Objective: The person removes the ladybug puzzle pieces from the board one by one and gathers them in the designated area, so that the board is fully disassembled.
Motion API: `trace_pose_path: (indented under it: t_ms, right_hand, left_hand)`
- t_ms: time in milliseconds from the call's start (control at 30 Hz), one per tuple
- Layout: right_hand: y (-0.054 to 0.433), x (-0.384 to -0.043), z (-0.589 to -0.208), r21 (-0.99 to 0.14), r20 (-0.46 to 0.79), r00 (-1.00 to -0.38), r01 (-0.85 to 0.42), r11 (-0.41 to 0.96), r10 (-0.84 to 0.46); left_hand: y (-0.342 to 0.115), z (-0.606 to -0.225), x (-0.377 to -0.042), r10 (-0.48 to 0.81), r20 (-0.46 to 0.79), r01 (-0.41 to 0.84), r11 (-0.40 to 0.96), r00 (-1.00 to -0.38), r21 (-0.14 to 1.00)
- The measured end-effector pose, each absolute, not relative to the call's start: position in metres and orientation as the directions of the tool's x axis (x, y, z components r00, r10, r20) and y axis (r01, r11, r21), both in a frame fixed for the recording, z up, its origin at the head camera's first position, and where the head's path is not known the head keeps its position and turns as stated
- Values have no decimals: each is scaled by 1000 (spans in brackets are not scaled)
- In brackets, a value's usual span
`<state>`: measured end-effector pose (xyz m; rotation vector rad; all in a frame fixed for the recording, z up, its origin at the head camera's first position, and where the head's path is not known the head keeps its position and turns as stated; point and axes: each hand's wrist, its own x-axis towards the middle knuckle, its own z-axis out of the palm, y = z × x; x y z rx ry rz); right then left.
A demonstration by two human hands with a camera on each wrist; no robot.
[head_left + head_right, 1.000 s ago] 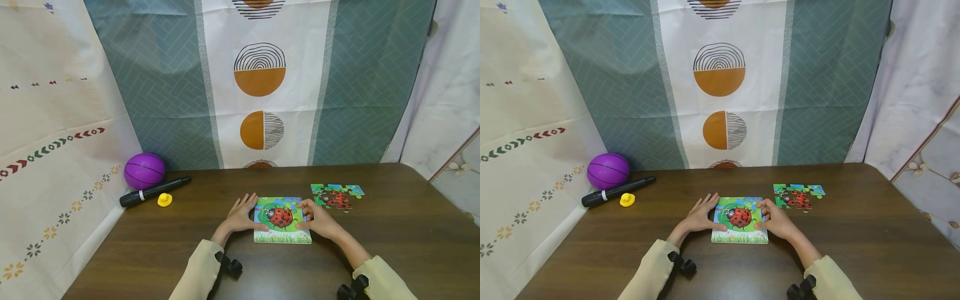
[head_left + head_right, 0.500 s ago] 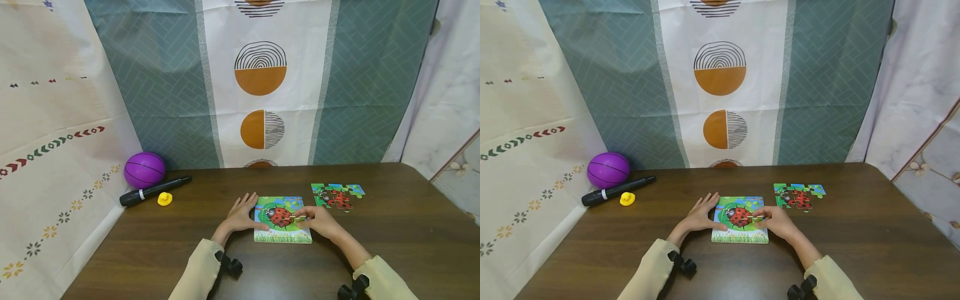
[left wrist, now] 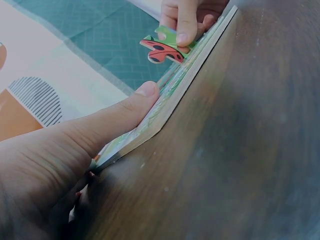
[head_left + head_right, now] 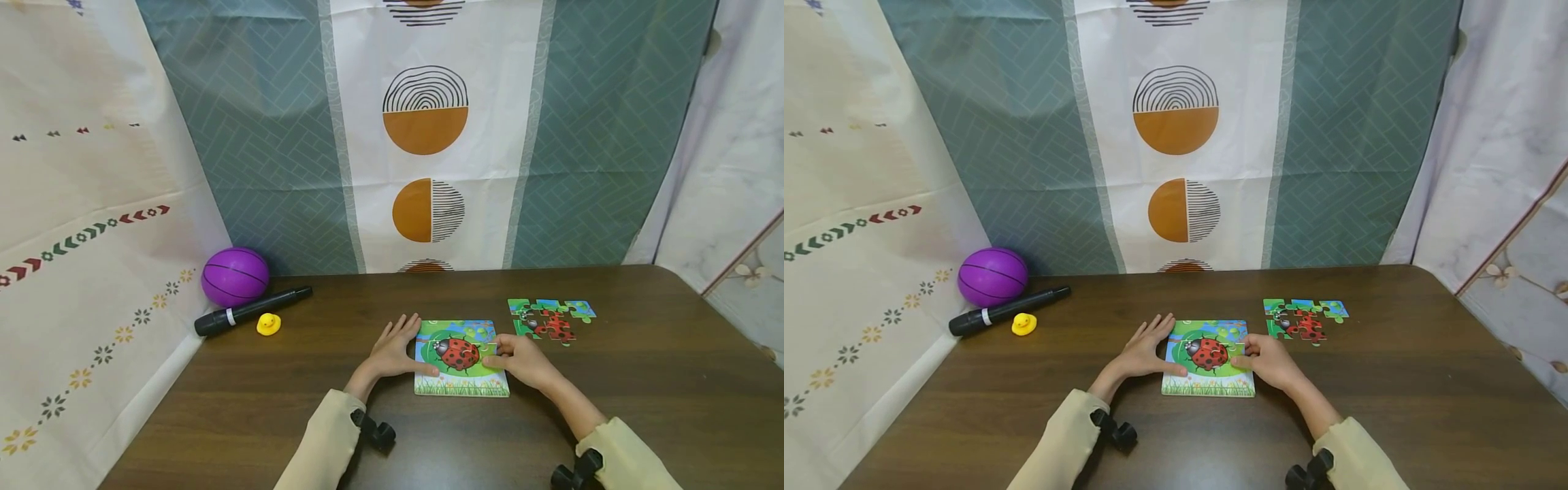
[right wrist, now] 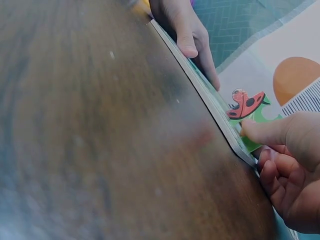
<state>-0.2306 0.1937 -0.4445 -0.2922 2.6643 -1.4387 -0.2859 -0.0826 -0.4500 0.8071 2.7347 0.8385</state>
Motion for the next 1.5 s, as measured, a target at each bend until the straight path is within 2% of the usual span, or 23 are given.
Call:
trace_pose_path:
  t_ms: [900, 1500]
  right_hand:
    - [199, -236, -450, -869, -14, -978, -91, 487, -209]
    - [197, -235, -451, -891, -35, -988, -38, 452, -152]
  left_hand:
    - [-83, -451, -285, 540, 1, 444, 691, -842, 570]
    - [-81, -449, -283, 532, -8, 434, 699, -847, 568]
